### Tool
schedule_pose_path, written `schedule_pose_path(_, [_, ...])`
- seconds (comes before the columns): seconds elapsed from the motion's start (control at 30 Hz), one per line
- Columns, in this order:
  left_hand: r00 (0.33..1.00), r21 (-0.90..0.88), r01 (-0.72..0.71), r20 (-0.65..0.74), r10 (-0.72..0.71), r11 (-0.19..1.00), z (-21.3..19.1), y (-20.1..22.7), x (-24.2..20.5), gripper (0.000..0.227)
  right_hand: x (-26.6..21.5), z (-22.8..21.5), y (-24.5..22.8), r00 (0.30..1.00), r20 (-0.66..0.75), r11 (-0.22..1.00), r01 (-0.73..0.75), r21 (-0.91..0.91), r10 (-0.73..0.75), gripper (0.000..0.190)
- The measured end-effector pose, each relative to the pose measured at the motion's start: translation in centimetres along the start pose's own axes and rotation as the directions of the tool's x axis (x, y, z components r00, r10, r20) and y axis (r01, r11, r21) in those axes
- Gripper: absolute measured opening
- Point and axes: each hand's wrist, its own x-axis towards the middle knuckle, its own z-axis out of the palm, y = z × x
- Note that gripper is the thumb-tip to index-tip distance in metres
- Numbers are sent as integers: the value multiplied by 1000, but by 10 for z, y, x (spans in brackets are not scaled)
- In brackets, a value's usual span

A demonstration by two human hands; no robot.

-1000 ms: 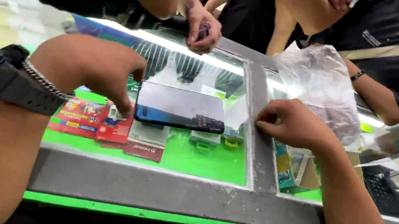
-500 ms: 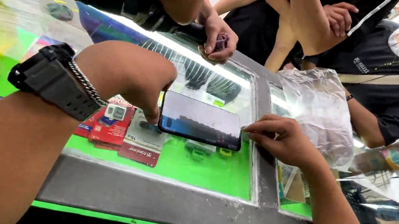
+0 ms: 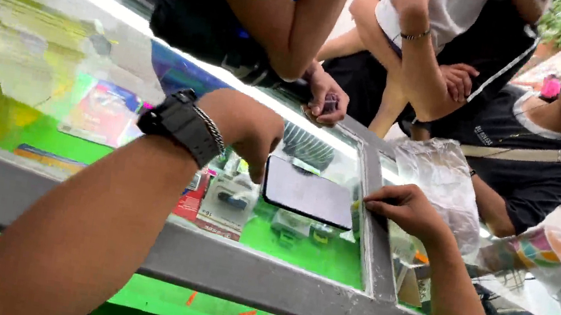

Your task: Testing the functionality of a smartphone, specifically the camera and on-screen keyboard, while demonstrating it to others at a service counter.

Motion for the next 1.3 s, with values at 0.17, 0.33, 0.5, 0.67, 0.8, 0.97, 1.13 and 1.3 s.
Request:
schedule_pose_path(0.17, [999,56,-49,2,49,997,7,-9,21,60,7,5,-53,983,9,940,-171,-297,182,17])
schedule_pose_path(0.33, [999,64,-16,35,14,998,5,-1,11,68,24,32,-63,960,-50,671,-229,-706,274,16])
schedule_pose_path(0.5, [998,27,1,56,-2,1000,7,-3,20,67,-7,36,-85,990,-138,849,-52,-525,-25,21])
schedule_pose_path(0.67, [998,7,22,64,-22,1000,8,-7,27,68,-14,39,-92,986,-31,937,147,-316,-165,21])
schedule_pose_path(0.8, [1000,15,21,20,-22,1000,12,-16,40,70,-13,37,-86,973,-11,924,217,-314,-232,21])
schedule_pose_path(0.97, [998,-3,50,28,-50,999,9,-7,32,70,-16,30,-95,986,6,947,162,-278,-167,18])
schedule_pose_path(1.13, [998,19,59,20,-59,998,10,-6,39,70,-19,6,-79,999,-4,916,-33,-400,34,13])
schedule_pose_path(1.3, [998,-14,63,19,-63,998,17,-9,45,62,-6,22,-82,970,80,859,-165,-485,231,14])
